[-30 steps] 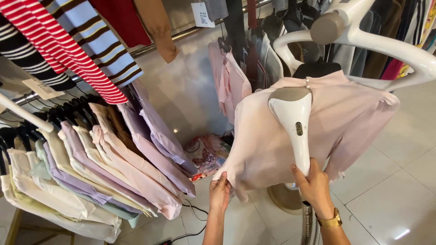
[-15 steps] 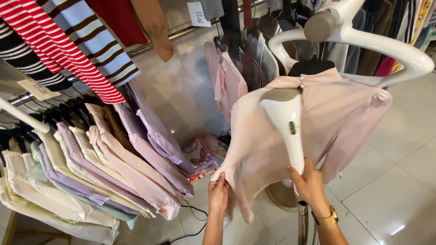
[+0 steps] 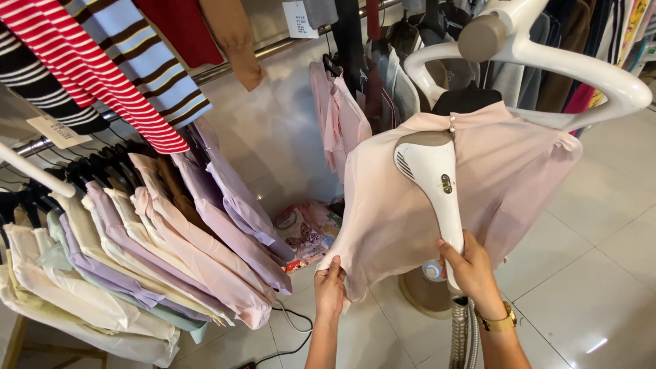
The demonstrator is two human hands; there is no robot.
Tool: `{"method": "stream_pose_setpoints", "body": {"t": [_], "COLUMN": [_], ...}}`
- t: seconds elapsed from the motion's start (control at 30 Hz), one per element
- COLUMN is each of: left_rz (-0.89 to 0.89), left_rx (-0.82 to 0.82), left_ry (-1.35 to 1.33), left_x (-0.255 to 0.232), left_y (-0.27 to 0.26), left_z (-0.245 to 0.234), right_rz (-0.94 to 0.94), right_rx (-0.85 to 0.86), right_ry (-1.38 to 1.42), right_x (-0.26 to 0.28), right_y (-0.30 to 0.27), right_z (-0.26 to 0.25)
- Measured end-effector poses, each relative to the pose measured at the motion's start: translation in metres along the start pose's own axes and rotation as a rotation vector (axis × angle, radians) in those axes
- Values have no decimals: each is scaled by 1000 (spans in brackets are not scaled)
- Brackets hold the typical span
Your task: Using a handheld garment steamer to remove wrinkles from a purple blouse hanging on a display rack.
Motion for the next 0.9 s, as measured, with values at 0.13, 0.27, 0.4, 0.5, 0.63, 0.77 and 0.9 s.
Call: {"method": "stream_pose_setpoints", "body": {"t": [0.13, 0.27, 0.4, 0.5, 0.63, 0.77, 0.9], "left_rz": [37, 39, 53, 68, 114, 208, 212], "left_rx": [36, 11, -10, -42, -86, -44, -129], "left_ry": [40, 42, 26, 8, 14, 103, 200], "left_x": [10, 7, 4, 0, -13, -32, -46], "left_y": [9, 7, 9, 7, -5, -14, -5], "left_z": [-8, -4, -5, -6, 3, 16, 11], "right_rz": [-20, 48, -50, -107, 28, -4, -9], "right_rx": [61, 132, 68, 17, 109, 258, 403], "right_ry": [-13, 13, 80, 60, 29, 10, -161], "right_x": [2, -2, -16, -14, -13, -54, -79], "right_y": [-2, -4, 6, 8, 4, 7, -8], "right_z": [0, 0, -3, -2, 6, 29, 41]}}
Point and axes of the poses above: each hand's wrist, its own y-axis towards the middle knuckle, its own z-axis out of the palm, x = y × z, the point moved 4 cm from there along y, towards the middle knuckle, and after that the axes turned 6 degrees about -x, right-handed, at the moved point
